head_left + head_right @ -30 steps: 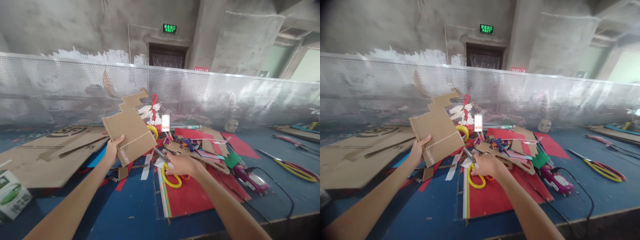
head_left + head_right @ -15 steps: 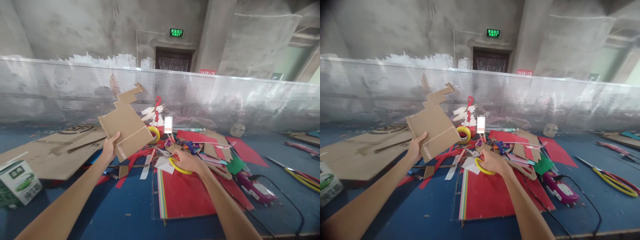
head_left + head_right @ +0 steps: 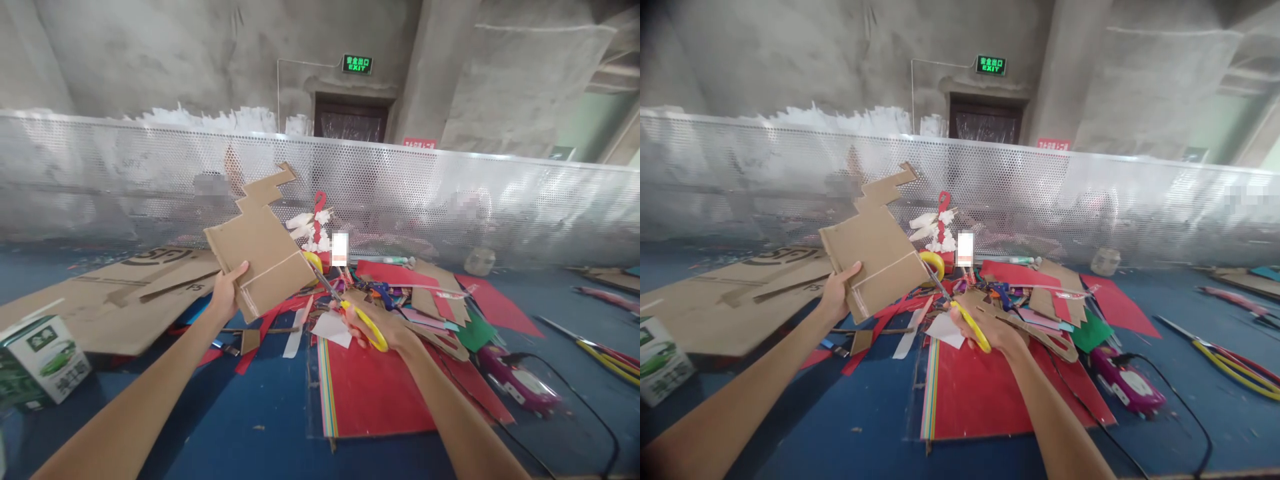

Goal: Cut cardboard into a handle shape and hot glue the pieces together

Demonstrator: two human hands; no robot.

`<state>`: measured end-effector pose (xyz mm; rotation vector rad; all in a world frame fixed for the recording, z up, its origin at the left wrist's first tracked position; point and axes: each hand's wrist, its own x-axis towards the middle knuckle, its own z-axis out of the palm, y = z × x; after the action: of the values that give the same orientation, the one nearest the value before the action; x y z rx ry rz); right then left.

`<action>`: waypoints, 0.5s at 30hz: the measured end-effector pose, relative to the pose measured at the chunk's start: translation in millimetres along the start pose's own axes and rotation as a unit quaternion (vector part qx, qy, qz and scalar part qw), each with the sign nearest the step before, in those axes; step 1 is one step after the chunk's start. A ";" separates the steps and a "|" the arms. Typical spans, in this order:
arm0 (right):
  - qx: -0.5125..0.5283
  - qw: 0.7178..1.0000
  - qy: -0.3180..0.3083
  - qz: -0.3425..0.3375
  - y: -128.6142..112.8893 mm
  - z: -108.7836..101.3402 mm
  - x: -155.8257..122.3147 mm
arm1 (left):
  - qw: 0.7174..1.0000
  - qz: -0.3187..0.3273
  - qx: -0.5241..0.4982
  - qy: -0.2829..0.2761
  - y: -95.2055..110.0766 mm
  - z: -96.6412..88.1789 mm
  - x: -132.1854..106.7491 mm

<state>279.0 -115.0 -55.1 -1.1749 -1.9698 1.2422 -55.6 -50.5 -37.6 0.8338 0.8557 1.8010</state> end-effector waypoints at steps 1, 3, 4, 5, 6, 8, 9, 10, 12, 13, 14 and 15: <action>0.005 1.000 -0.005 -0.007 -1.8 2.1 1.1 | 1.000 -0.001 0.007 -0.005 -0.7 0.4 -0.5; 0.011 1.000 -0.011 -0.021 -5.9 4.7 2.1 | 1.000 -0.001 0.013 -0.010 -2.0 1.2 -1.1; 0.011 1.000 -0.014 -0.024 -8.4 5.3 1.7 | 1.000 0.000 0.013 -0.012 -2.5 1.4 -1.2; 0.012 0.999 -0.017 -0.025 -11.6 5.5 0.7 | 1.000 0.001 0.011 -0.012 -3.0 1.5 -1.1; 0.011 0.999 -0.020 -0.023 -15.2 5.6 -0.9 | 1.000 0.002 0.009 -0.012 -3.4 1.4 -0.8; 0.009 1.000 -0.024 -0.018 -23.6 5.7 -5.1 | 1.000 0.005 0.004 -0.015 -4.1 0.6 0.2; 0.009 0.999 -0.024 -0.019 -28.0 6.0 -7.2 | 1.000 0.008 0.001 -0.017 -4.4 0.0 0.8; 0.010 0.999 -0.024 -0.022 -32.1 6.7 -9.1 | 1.000 0.010 -0.002 -0.018 -4.6 -0.6 1.4; 0.016 0.999 -0.024 -0.032 -39.3 8.6 -11.7 | 1.000 0.008 -0.007 -0.023 -4.8 -1.4 2.0; 0.019 0.999 -0.027 -0.036 -42.1 9.9 -12.5 | 1.000 0.006 -0.009 -0.024 -4.8 -1.4 2.0; 0.022 0.999 -0.030 -0.039 -44.5 11.1 -12.8 | 1.000 0.002 -0.010 -0.024 -4.6 -1.3 1.9; 0.025 0.998 -0.033 -0.042 -46.3 12.4 -12.8 | 1.000 -0.004 -0.011 -0.023 -4.4 -0.9 1.5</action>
<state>257.5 -141.0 -18.7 -1.0295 -2.0010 1.2949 -54.9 -47.9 -41.5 0.8538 0.8070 1.7742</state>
